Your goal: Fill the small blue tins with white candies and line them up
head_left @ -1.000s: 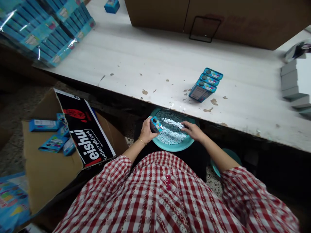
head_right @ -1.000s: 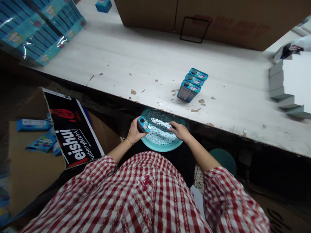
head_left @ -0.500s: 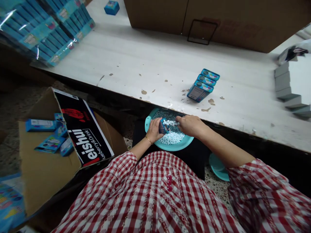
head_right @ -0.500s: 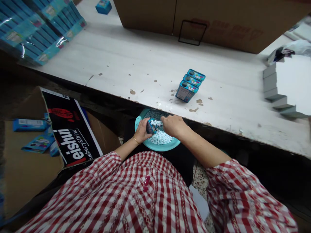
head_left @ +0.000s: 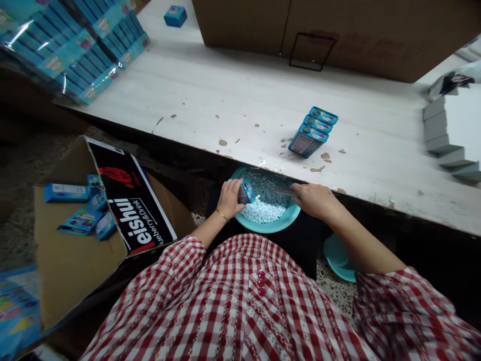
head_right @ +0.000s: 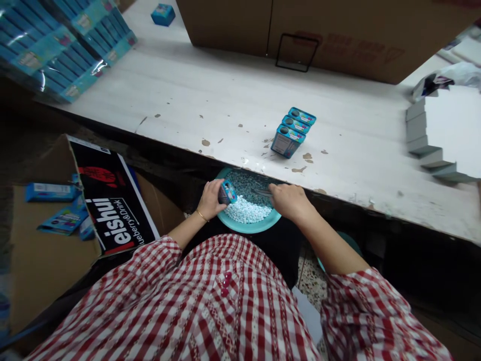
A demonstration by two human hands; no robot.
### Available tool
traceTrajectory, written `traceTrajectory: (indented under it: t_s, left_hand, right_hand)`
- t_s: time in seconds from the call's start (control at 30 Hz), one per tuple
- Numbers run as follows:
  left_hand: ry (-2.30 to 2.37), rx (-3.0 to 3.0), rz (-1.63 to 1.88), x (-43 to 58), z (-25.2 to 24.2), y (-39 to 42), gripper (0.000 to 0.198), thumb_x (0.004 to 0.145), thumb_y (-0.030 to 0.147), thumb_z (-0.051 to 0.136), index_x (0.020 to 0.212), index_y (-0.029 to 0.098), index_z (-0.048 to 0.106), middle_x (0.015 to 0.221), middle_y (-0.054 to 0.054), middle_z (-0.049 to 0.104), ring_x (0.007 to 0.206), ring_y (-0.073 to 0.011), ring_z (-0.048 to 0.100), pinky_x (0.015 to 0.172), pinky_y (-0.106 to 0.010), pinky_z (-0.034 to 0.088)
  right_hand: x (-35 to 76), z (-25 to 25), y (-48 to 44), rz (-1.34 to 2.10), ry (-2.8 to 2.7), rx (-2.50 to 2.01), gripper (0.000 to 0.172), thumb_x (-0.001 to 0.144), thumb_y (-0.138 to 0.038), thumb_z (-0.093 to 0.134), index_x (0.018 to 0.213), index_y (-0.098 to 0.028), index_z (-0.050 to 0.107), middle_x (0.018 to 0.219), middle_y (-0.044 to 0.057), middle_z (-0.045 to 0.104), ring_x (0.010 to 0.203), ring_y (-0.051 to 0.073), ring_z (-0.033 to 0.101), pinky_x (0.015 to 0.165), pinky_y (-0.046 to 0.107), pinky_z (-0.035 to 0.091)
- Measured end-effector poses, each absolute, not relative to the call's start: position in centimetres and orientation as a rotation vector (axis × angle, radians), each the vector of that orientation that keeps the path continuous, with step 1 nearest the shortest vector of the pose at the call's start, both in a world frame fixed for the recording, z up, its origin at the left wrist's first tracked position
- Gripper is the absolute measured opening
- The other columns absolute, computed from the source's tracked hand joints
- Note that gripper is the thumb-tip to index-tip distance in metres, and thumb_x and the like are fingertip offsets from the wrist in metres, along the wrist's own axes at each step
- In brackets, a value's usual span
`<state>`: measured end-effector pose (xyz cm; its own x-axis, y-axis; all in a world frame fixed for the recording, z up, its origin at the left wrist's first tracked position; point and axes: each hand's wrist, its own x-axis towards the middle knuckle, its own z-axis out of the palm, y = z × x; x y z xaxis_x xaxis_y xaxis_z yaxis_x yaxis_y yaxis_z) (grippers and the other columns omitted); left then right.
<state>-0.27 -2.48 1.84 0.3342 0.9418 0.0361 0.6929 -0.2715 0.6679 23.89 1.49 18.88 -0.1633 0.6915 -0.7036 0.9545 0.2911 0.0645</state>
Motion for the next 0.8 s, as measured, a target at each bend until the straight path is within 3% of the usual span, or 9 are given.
traceTrajectory:
  t_s: [0.2,0.37,0.5,0.6,0.7,0.8]
  left_hand:
    - [1.433,1.708,0.876,0.8,4.6,-1.4,0.096,0.053,0.042,0.079,0.13,0.018,0.027,0.123,-0.013,0.047,0.113,-0.0275,0.05,0.097,-0.041,0.043]
    - [1.439,1.552,1.069,8.1,7.1,2.5,0.107,0.045,0.051,0.081,0.129,0.018,0.023,0.123,-0.016,0.046,0.113,-0.0297,0.05,0.096,-0.041,0.043]
    - [1.401,1.506,1.096,14.8,6.5,6.8,0.111,0.039,0.045,0.085,0.127,0.015,0.024,0.121,-0.018,0.046,0.116,-0.0325,0.047,0.098,-0.046,0.04]
    - [1.363,1.475,1.072,18.0,5.4,9.2,0.103,0.043,0.035,0.086,0.126,0.015,0.027,0.121,-0.017,0.045,0.116,-0.0317,0.046,0.098,-0.046,0.04]
    - [1.34,1.467,0.993,18.6,5.2,9.8,0.078,0.058,0.026,0.08,0.121,0.017,0.035,0.117,-0.015,0.048,0.11,-0.0293,0.051,0.093,-0.045,0.044]
    - [1.327,1.562,1.035,15.8,6.2,9.1,0.068,0.064,0.032,0.075,0.119,0.017,0.039,0.116,-0.015,0.049,0.112,-0.0294,0.05,0.095,-0.047,0.043]
  right_hand:
    - [27.9,16.2,-1.4,-0.705,1.896,1.716,0.035,0.088,-0.038,0.039,0.118,-0.026,0.053,0.104,0.007,0.066,0.089,0.022,0.062,0.072,0.031,0.043]
    - [30.5,15.9,-3.7,-0.888,1.929,1.979,0.033,0.087,-0.039,0.041,0.114,-0.028,0.056,0.1,0.002,0.067,0.085,0.019,0.063,0.07,0.027,0.043]
    - [31.8,16.1,-5.0,-0.932,1.91,2.101,0.033,0.085,-0.039,0.042,0.113,-0.027,0.056,0.093,0.001,0.068,0.078,0.018,0.063,0.068,0.027,0.045]
    - [32.2,15.8,-5.7,-0.961,1.92,2.13,0.034,0.084,-0.039,0.041,0.112,-0.026,0.056,0.093,0.001,0.068,0.077,0.018,0.063,0.066,0.027,0.046]
    - [32.0,14.9,-6.3,-1.046,1.922,2.088,0.036,0.084,-0.042,0.04,0.111,-0.025,0.056,0.092,0.002,0.068,0.072,0.019,0.063,0.065,0.028,0.047]
    - [31.8,13.4,-6.7,-1.137,1.936,2.028,0.039,0.083,-0.047,0.041,0.111,-0.025,0.057,0.093,0.004,0.069,0.074,0.021,0.064,0.068,0.03,0.048]
